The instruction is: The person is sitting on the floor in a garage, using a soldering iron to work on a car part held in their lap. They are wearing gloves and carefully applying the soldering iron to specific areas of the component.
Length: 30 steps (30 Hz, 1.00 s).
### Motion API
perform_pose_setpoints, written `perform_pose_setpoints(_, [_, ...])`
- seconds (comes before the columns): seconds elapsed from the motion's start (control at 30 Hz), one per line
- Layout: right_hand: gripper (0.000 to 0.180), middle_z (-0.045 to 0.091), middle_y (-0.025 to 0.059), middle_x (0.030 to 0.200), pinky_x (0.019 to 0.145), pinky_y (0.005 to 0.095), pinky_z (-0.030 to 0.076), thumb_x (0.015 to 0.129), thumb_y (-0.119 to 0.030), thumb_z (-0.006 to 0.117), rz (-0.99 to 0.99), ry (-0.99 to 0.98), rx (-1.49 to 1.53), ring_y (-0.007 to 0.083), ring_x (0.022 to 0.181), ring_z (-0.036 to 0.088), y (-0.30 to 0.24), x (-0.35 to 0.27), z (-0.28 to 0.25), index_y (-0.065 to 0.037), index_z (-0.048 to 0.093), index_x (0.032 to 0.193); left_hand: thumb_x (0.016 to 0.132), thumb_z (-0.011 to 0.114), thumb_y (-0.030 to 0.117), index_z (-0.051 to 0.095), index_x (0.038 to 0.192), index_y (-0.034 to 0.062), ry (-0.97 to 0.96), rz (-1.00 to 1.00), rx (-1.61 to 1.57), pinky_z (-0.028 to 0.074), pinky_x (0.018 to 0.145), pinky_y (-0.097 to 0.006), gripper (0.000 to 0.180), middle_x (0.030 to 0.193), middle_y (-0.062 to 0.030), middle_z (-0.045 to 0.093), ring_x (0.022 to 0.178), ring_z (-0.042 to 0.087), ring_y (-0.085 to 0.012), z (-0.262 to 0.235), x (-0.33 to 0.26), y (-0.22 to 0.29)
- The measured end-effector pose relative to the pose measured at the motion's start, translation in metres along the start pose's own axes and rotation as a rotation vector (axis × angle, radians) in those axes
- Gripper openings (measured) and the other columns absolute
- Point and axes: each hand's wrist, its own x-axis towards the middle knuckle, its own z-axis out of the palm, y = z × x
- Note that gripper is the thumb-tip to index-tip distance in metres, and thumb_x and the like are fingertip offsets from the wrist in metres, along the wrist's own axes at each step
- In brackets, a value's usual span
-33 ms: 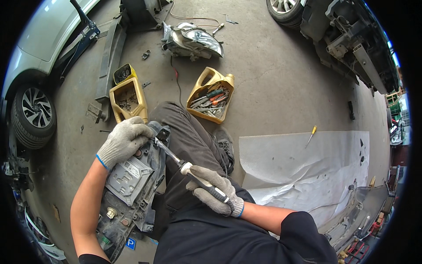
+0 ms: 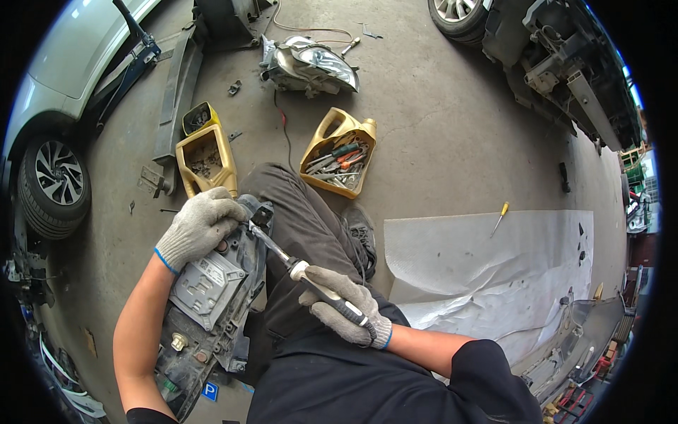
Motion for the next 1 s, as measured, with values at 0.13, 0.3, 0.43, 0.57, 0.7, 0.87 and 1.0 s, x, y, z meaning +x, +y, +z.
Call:
perform_pose_setpoints(0.13, [0.062, 0.073, 0.0158, 0.125, 0.09, 0.0326, 0.059, 0.104, -0.009, 0.066, -0.011, -0.014, -0.074, 0.0156, 0.1, 0.071, 0.0, 0.001, 0.0, -0.004, 0.04, 0.16, 0.087, 0.071, -0.002, 0.077, 0.101, 0.0011, -0.01, -0.031, -0.027, 0.06, 0.071, -0.034, 0.015, 0.1, -0.0105, 0.068, 0.081, 0.071, -0.0239, -0.001, 0.0, 0.003])
perform_pose_setpoints(0.3, [0.061, 0.073, 0.016, 0.125, 0.09, 0.0328, 0.059, 0.104, -0.009, 0.067, -0.035, -0.015, -0.081, 0.0156, 0.1, 0.071, 0.001, 0.001, 0.001, -0.004, 0.04, 0.159, 0.087, 0.072, 0.0, 0.077, 0.101, 0.0016, 0.054, 0.094, 0.048, 0.058, 0.076, -0.037, 0.015, 0.098, -0.0115, 0.068, 0.084, 0.071, -0.0268, 0.003, 0.0, -0.007])
perform_pose_setpoints(0.43, [0.061, 0.073, 0.0162, 0.126, 0.09, 0.0327, 0.059, 0.104, -0.008, 0.067, -0.029, -0.006, -0.074, 0.0157, 0.101, 0.071, 0.0, 0.002, 0.002, -0.004, 0.041, 0.159, 0.086, 0.073, 0.0, 0.077, 0.101, 0.0021, 0.015, 0.001, -0.003, 0.058, 0.078, -0.038, 0.015, 0.098, -0.0121, 0.068, 0.086, 0.072, -0.0281, 0.001, 0.0, -0.001])
perform_pose_setpoints(0.57, [0.061, 0.073, 0.0144, 0.13, 0.094, 0.033, 0.058, 0.102, -0.005, 0.066, -0.025, -0.01, -0.069, 0.0164, 0.106, 0.073, 0.0, 0.002, 0.002, -0.005, 0.043, 0.159, 0.087, 0.073, 0.001, 0.077, 0.102, 0.0023, 0.015, 0.001, 0.005, 0.058, 0.077, -0.037, 0.016, 0.099, -0.0117, 0.068, 0.086, 0.072, -0.0275, 0.0, 0.0, -0.001])
perform_pose_setpoints(0.7, [0.061, 0.071, 0.0117, 0.137, 0.1, 0.0349, 0.057, 0.099, 0.0, 0.065, 0.02, -0.012, -0.074, 0.0183, 0.114, 0.075, 0.0, -0.001, 0.001, -0.008, 0.047, 0.157, 0.086, 0.072, 0.0, 0.077, 0.102, 0.0026, -0.036, -0.128, -0.083, 0.059, 0.077, -0.038, 0.017, 0.099, -0.0119, 0.068, 0.085, 0.072, -0.0275, -0.003, 0.001, 0.008])
perform_pose_setpoints(0.87, [0.061, 0.072, 0.0128, 0.134, 0.098, 0.0341, 0.058, 0.1, -0.001, 0.065, -0.04, -0.019, -0.119, 0.0187, 0.111, 0.075, -0.003, 0.003, 0.002, -0.006, 0.046, 0.157, 0.086, 0.072, -0.001, 0.077, 0.102, 0.0025, 0.029, 0.046, 0.017, 0.059, 0.076, -0.038, 0.017, 0.097, -0.012, 0.068, 0.084, 0.072, -0.0275, 0.0, 0.0, -0.001])
perform_pose_setpoints(1.0, [0.061, 0.07, 0.0168, 0.136, 0.096, 0.031, 0.059, 0.101, 0.003, 0.063, -0.091, -0.048, -0.149, 0.0168, 0.113, 0.073, -0.002, 0.004, 0.001, -0.002, 0.042, 0.158, 0.086, 0.072, -0.001, 0.077, 0.101, 0.0024, 0.018, 0.003, -0.003, 0.058, 0.078, -0.038, 0.017, 0.097, -0.0122, 0.069, 0.086, 0.072, -0.0287, -0.001, 0.0, 0.002])
